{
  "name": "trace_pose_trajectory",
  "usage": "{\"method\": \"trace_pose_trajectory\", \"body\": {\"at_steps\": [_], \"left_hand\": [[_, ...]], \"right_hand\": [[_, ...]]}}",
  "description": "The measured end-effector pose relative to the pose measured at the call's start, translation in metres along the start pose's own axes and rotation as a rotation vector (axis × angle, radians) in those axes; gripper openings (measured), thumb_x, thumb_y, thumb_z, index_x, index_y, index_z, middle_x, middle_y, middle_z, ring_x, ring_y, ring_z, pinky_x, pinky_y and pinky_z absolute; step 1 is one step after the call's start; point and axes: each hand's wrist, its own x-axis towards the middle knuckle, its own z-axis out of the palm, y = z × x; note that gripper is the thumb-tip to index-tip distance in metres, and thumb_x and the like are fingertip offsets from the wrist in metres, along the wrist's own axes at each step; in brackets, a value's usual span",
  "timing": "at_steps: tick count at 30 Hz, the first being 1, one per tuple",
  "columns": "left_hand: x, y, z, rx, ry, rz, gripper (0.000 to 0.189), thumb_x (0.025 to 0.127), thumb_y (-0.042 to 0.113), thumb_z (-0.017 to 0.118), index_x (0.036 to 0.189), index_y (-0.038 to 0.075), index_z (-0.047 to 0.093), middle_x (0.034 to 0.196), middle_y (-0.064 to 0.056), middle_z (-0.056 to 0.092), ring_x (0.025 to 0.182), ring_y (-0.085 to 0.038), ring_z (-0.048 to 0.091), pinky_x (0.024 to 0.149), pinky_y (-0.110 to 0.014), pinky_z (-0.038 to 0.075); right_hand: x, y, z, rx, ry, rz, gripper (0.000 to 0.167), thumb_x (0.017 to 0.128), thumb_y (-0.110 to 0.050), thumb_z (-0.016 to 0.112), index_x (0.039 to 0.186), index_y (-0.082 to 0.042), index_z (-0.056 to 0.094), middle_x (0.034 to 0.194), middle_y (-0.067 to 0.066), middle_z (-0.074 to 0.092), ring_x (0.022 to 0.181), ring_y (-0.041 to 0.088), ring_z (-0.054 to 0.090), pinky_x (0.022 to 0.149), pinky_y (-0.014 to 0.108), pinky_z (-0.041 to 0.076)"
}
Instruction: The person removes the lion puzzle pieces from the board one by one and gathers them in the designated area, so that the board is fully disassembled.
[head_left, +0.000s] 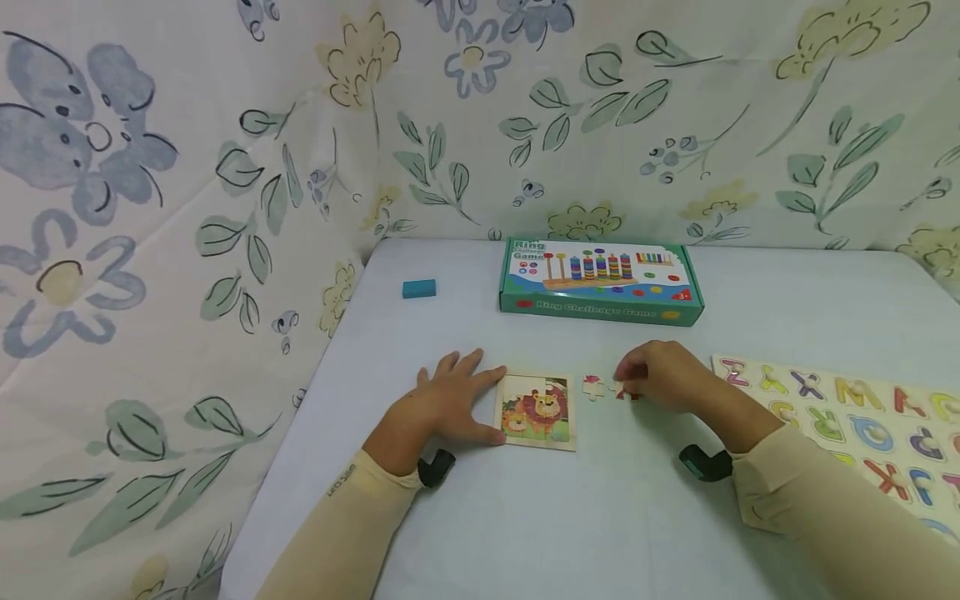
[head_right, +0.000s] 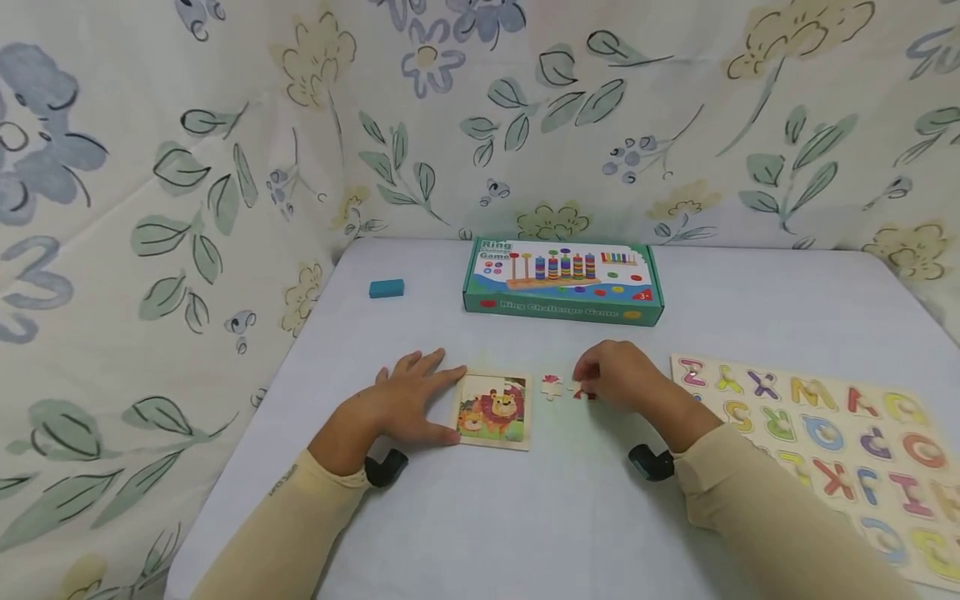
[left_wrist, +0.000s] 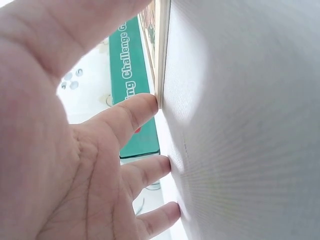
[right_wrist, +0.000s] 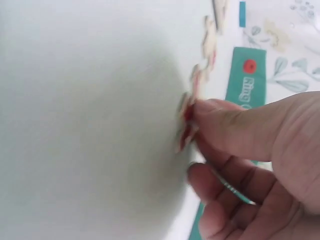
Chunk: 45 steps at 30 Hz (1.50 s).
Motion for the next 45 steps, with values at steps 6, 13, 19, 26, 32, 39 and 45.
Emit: {"method": "trace_pose_trajectory", "body": {"at_steps": [6, 13, 19, 26, 32, 39, 45], "left_hand": [[0.001, -0.001, 0.0, -0.008, -0.003, 0.002, 0.097, 0.079, 0.066, 0.078, 0.16, 0.041, 0.031, 0.173, -0.002, 0.012, 0.158, -0.038, 0.006, 0.117, -0.076, 0.012], [0.0, -0.003, 0.001, -0.004, -0.001, -0.005, 0.097, 0.079, 0.066, 0.077, 0.16, 0.042, 0.031, 0.173, -0.002, 0.012, 0.158, -0.037, 0.006, 0.117, -0.075, 0.012], [0.0, -0.001, -0.001, -0.01, -0.01, -0.001, 0.096, 0.079, 0.066, 0.077, 0.16, 0.043, 0.031, 0.173, -0.001, 0.012, 0.158, -0.037, 0.006, 0.118, -0.075, 0.011], [0.0, 0.0, -0.001, 0.014, -0.006, -0.007, 0.096, 0.079, 0.067, 0.076, 0.16, 0.043, 0.03, 0.173, -0.001, 0.012, 0.158, -0.037, 0.007, 0.117, -0.075, 0.013], [-0.001, 0.0, -0.001, 0.008, -0.008, -0.011, 0.096, 0.079, 0.066, 0.077, 0.16, 0.043, 0.031, 0.173, -0.001, 0.012, 0.158, -0.037, 0.007, 0.118, -0.075, 0.012], [-0.001, 0.0, -0.001, 0.015, -0.008, -0.026, 0.097, 0.078, 0.067, 0.077, 0.16, 0.043, 0.031, 0.173, -0.002, 0.012, 0.158, -0.037, 0.006, 0.118, -0.075, 0.012], [-0.002, 0.0, 0.0, -0.002, -0.006, -0.016, 0.097, 0.078, 0.066, 0.078, 0.16, 0.042, 0.031, 0.173, -0.001, 0.012, 0.158, -0.037, 0.005, 0.118, -0.074, 0.011]], "right_hand": [[0.005, -0.024, 0.0, -0.054, -0.005, -0.008, 0.03, 0.092, -0.017, 0.077, 0.122, -0.012, 0.073, 0.112, 0.01, 0.069, 0.106, 0.03, 0.058, 0.086, 0.044, 0.057], [0.014, -0.064, 0.023, -0.098, 0.022, -0.16, 0.027, 0.088, -0.024, 0.083, 0.115, -0.023, 0.079, 0.119, 0.008, 0.063, 0.115, 0.029, 0.054, 0.097, 0.049, 0.054], [0.016, -0.076, 0.035, -0.14, 0.017, -0.212, 0.019, 0.086, -0.015, 0.084, 0.103, -0.021, 0.082, 0.113, 0.006, 0.063, 0.107, 0.025, 0.054, 0.09, 0.041, 0.054], [0.017, -0.077, 0.04, -0.118, 0.036, -0.2, 0.018, 0.086, -0.012, 0.083, 0.103, -0.021, 0.08, 0.11, 0.003, 0.064, 0.106, 0.023, 0.055, 0.092, 0.04, 0.054], [0.016, -0.079, 0.042, -0.113, 0.066, -0.167, 0.025, 0.09, -0.012, 0.079, 0.113, -0.019, 0.077, 0.111, 0.004, 0.069, 0.108, 0.025, 0.062, 0.098, 0.048, 0.055], [0.01, -0.071, 0.034, 0.036, 0.123, -0.15, 0.026, 0.092, -0.011, 0.076, 0.118, -0.015, 0.072, 0.101, 0.001, 0.071, 0.097, 0.022, 0.062, 0.088, 0.041, 0.058], [-0.005, -0.04, -0.002, 0.133, 0.092, -0.131, 0.017, 0.095, -0.011, 0.073, 0.112, -0.009, 0.076, 0.1, 0.002, 0.073, 0.088, 0.019, 0.064, 0.073, 0.03, 0.057]]}}
